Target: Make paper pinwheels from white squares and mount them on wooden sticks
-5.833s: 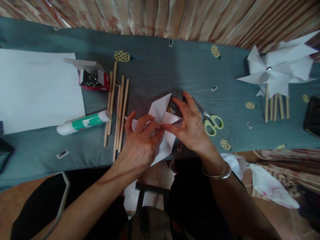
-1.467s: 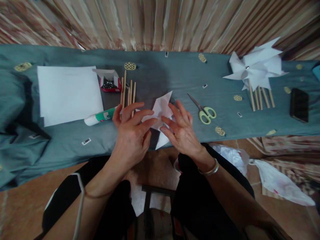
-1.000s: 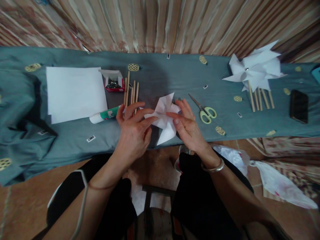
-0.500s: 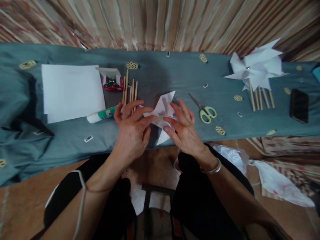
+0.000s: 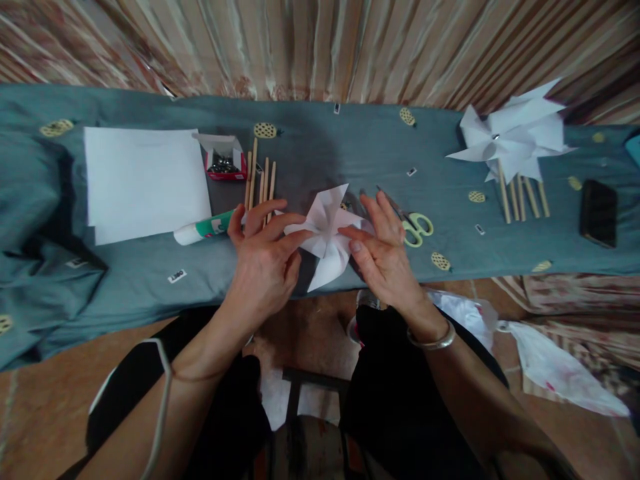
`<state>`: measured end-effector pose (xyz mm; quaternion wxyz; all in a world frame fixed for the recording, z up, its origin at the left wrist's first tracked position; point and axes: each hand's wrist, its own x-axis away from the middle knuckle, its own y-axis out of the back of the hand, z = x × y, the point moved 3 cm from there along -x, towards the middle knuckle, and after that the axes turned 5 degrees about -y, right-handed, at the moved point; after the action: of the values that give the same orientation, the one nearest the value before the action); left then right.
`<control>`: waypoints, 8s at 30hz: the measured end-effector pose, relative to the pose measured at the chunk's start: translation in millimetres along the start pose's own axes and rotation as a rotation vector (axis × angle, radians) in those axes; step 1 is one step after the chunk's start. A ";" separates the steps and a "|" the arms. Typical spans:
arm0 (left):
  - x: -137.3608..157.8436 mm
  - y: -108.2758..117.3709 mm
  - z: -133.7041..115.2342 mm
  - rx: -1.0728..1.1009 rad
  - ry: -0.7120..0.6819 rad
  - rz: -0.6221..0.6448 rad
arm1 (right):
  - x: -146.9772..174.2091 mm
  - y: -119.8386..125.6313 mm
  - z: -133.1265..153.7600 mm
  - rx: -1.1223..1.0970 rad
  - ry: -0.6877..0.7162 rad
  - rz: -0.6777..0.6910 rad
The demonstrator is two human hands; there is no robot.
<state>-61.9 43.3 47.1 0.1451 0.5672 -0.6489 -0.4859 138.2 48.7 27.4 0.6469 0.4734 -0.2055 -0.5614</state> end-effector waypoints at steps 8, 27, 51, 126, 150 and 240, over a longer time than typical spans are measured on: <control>0.4 -0.5 -2.0 -0.041 -0.043 -0.012 | 3.0 -9.9 8.5 0.105 0.065 0.067; -0.7 -5.0 -0.1 -0.015 0.001 -0.002 | 1.5 -7.4 0.8 0.105 0.008 0.035; -0.2 -3.7 -3.4 -0.045 -0.042 -0.001 | -5.0 -9.0 4.0 0.026 -0.002 0.059; 3.3 -28.4 -15.7 1.443 0.703 -0.366 | -10.6 10.1 4.4 -0.977 -0.324 -0.245; 5.7 -33.5 -2.7 1.146 0.738 -0.312 | -4.1 30.8 7.0 -0.778 -0.332 -0.311; 4.6 -30.4 -9.1 0.879 0.636 -0.173 | -1.3 2.7 16.4 -1.158 -0.664 0.201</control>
<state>-38.5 38.5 25.7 0.0434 0.7446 -0.6659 0.0161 126.2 43.5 37.7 0.7478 -0.1689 -0.1021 -0.6339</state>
